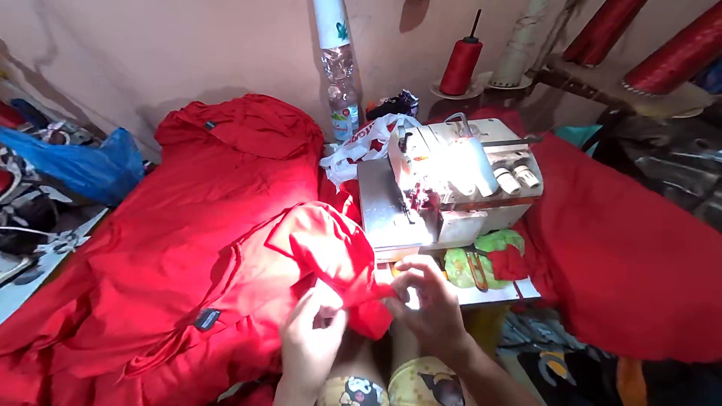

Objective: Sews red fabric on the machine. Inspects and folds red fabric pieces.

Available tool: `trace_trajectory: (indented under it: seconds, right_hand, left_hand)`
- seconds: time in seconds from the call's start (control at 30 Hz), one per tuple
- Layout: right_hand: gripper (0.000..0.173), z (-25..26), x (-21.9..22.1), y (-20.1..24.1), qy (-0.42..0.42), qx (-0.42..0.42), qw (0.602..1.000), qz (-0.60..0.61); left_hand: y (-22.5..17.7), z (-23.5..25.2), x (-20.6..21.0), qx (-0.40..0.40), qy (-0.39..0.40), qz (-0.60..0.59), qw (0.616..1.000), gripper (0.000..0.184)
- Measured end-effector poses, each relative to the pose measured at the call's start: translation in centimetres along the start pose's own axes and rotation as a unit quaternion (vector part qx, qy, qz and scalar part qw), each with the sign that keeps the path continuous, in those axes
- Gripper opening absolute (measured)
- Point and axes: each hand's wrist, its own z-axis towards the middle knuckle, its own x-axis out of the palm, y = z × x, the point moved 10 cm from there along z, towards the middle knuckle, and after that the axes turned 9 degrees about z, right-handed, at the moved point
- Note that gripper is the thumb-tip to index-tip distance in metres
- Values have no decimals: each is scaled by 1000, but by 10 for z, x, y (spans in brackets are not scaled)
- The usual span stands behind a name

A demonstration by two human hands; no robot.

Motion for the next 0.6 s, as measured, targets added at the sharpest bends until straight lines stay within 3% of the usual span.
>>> trace_trajectory:
  seconds: [0.1,0.17,0.2,0.23,0.27,0.3,0.33,0.37,0.4,0.43,0.5,0.53,0.6]
  right_hand:
    - [15,-3,-4,15,-8,-111,961,-254]
    - [16,-3,-5,5,-20,-74,970,-232]
    - [16,-2,-7,-6,-27,-4,990,-140]
    - [15,-1,-6,-22,-28,107,994,10]
    - [17,-4,1,-39,-25,235,958,164]
    - [22,-11,12,-54,-17,348,892,289]
    - [28,-19,22,-65,-13,430,824,369]
    - [31,-25,30,-73,-13,476,777,411]
    - [31,-30,35,-81,-11,495,760,421]
    - [26,-32,36,-90,-10,495,767,408]
    - [16,-34,28,-103,-4,480,830,284]
    - [17,-35,23,-105,21,454,863,220]
    - [25,-38,10,-93,73,385,910,136]
  left_hand:
    - [-2,1,-26,33,-100,154,983,17]
    - [8,-3,-26,-14,-97,67,993,20]
    - [18,-6,-17,-75,-69,-57,993,21]
    - [30,-11,0,-163,-29,-231,959,25]
    - [39,-19,22,-261,15,-409,874,27]
    - [42,-26,41,-321,53,-552,768,22]
    - [44,-31,53,-346,74,-633,688,16]
    - [46,-32,57,-355,73,-640,677,15]
    - [50,-29,55,-339,71,-594,726,20]
    - [56,-22,49,-284,73,-519,803,18]
    - [61,-11,33,-129,55,-249,958,14]
    - [60,-10,31,-74,39,-87,993,18]
    - [59,-17,40,-21,59,100,993,35]
